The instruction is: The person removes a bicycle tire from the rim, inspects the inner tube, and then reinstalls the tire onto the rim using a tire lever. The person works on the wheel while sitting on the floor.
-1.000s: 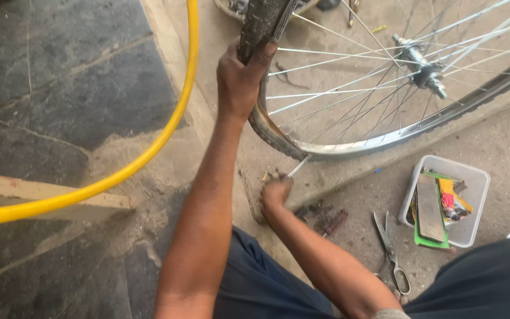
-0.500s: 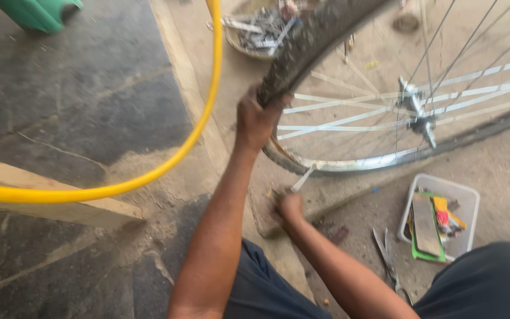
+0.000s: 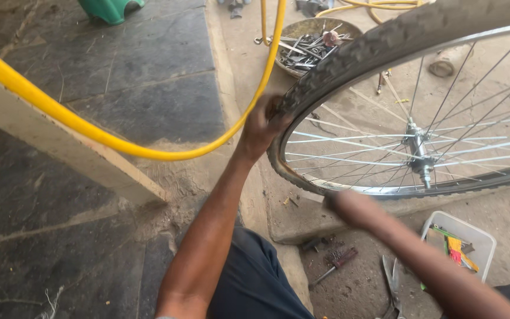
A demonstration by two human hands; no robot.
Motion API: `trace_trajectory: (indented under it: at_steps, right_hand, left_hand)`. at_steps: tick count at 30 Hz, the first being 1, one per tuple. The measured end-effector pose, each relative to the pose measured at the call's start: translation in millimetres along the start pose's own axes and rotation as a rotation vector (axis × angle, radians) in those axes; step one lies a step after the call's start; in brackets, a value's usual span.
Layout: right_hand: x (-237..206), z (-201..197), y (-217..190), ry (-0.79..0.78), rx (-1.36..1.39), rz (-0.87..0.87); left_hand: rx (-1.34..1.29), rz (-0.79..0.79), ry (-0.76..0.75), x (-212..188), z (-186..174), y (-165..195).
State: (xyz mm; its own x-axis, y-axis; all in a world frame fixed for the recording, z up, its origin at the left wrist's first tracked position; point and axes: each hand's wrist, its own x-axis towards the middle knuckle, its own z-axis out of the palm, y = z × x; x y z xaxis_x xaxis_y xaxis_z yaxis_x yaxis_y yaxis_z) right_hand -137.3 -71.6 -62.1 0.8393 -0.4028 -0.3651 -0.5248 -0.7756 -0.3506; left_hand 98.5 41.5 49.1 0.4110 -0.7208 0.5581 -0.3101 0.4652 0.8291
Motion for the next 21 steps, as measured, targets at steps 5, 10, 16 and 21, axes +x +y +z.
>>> trace_trajectory:
  at_steps: [5, 10, 16, 21]
  right_hand:
    - [-36, -79, -38, 0.159, -0.276, -0.081]
    - [-35, -95, -67, 0.093, -0.315, -0.145]
    - [-32, -106, -74, 0.029, -0.375, -0.131]
    - [-9, -91, -69, -0.064, -0.324, -0.044]
  left_hand:
    - [0.366, 0.043, -0.017, 17, 20, 31]
    - [0.487, 0.114, 0.002, 13, 28, 42]
    - [0.478, 0.088, 0.012, 9, 35, 39]
    - [0.484, 0.059, 0.044, 11, 41, 33]
